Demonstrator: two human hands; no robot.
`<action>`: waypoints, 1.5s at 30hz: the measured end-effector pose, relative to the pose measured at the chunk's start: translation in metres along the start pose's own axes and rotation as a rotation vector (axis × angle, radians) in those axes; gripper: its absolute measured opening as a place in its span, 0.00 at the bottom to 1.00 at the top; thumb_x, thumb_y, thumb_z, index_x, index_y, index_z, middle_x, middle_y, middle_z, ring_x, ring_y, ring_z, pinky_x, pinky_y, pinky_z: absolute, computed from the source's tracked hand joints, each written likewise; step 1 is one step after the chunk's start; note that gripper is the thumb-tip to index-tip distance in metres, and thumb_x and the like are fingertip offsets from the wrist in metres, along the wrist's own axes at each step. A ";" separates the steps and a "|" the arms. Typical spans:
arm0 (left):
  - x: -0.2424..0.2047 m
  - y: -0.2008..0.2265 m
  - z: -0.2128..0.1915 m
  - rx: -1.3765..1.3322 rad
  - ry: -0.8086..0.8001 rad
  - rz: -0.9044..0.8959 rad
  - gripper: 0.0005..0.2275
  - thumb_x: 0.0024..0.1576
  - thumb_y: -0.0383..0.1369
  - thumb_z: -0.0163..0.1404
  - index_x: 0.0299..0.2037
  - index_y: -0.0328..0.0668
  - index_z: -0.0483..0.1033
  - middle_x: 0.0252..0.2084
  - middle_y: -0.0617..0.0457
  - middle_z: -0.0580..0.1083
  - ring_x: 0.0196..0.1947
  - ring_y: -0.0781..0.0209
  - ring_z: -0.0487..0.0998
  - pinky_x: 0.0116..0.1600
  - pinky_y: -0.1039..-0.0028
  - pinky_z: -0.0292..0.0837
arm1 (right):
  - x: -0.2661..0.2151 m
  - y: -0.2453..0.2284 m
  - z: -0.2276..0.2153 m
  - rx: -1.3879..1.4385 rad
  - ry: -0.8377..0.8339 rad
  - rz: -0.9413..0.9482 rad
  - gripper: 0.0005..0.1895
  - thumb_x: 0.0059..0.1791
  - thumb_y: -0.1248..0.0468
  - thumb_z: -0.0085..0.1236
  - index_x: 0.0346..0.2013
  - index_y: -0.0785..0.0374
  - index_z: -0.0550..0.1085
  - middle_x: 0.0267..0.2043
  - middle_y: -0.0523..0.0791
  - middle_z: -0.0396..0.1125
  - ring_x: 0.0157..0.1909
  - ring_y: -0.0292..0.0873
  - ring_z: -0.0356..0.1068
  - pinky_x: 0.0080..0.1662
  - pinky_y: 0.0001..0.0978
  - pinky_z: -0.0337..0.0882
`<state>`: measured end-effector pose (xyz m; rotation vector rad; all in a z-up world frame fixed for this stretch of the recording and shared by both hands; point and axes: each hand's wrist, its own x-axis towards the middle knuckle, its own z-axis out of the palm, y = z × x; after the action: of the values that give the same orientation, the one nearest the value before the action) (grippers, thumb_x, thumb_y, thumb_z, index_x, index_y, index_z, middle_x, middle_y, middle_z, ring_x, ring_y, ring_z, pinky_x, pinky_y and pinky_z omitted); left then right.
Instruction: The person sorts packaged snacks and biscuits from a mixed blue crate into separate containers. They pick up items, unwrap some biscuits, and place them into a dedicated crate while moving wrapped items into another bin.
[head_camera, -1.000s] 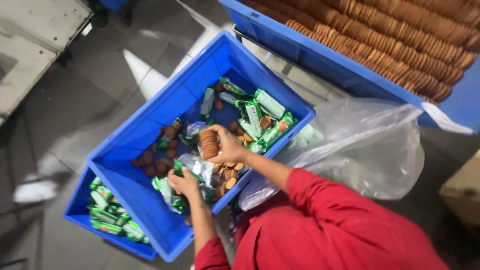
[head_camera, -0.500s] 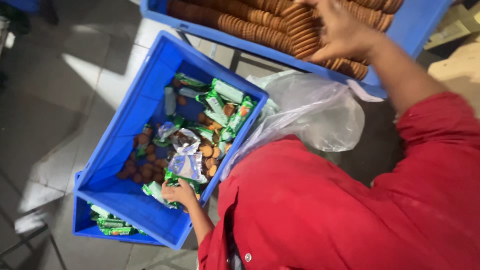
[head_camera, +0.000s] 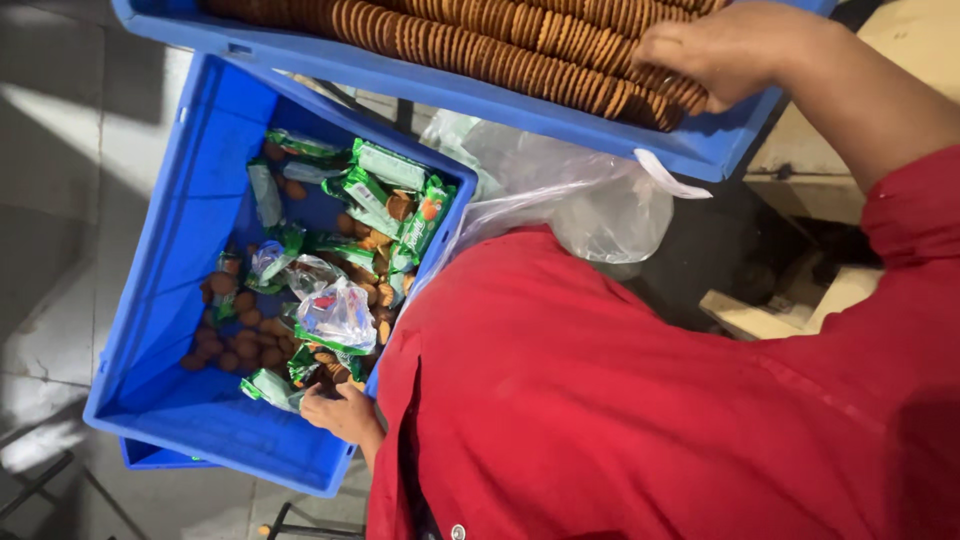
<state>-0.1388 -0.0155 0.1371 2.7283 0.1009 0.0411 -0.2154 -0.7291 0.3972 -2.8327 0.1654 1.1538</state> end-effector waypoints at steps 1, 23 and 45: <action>0.000 0.004 0.002 -0.002 -0.003 -0.005 0.16 0.53 0.31 0.50 0.50 0.33 0.68 0.52 0.36 0.67 0.57 0.34 0.65 0.61 0.50 0.61 | 0.000 0.001 0.000 -0.034 -0.050 -0.010 0.52 0.33 0.65 0.74 0.69 0.50 0.60 0.64 0.39 0.62 0.55 0.50 0.72 0.49 0.43 0.75; 0.005 0.007 0.002 -0.003 0.001 -0.069 0.11 0.56 0.30 0.49 0.48 0.36 0.70 0.49 0.42 0.68 0.48 0.43 0.73 0.51 0.58 0.71 | 0.008 -0.018 0.072 -0.015 0.190 -0.025 0.34 0.45 0.71 0.54 0.62 0.37 0.67 0.75 0.50 0.51 0.65 0.57 0.64 0.51 0.45 0.75; 0.001 -0.012 0.010 0.037 -0.061 -0.058 0.13 0.55 0.31 0.49 0.48 0.36 0.70 0.49 0.42 0.69 0.52 0.41 0.71 0.51 0.55 0.70 | 0.060 0.049 0.122 0.551 0.336 0.203 0.20 0.46 0.55 0.71 0.51 0.54 0.81 0.45 0.49 0.76 0.44 0.48 0.75 0.49 0.40 0.73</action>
<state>-0.1386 -0.0084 0.1234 2.7592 0.1640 -0.0610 -0.2633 -0.7685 0.2666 -2.5110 0.6874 0.5255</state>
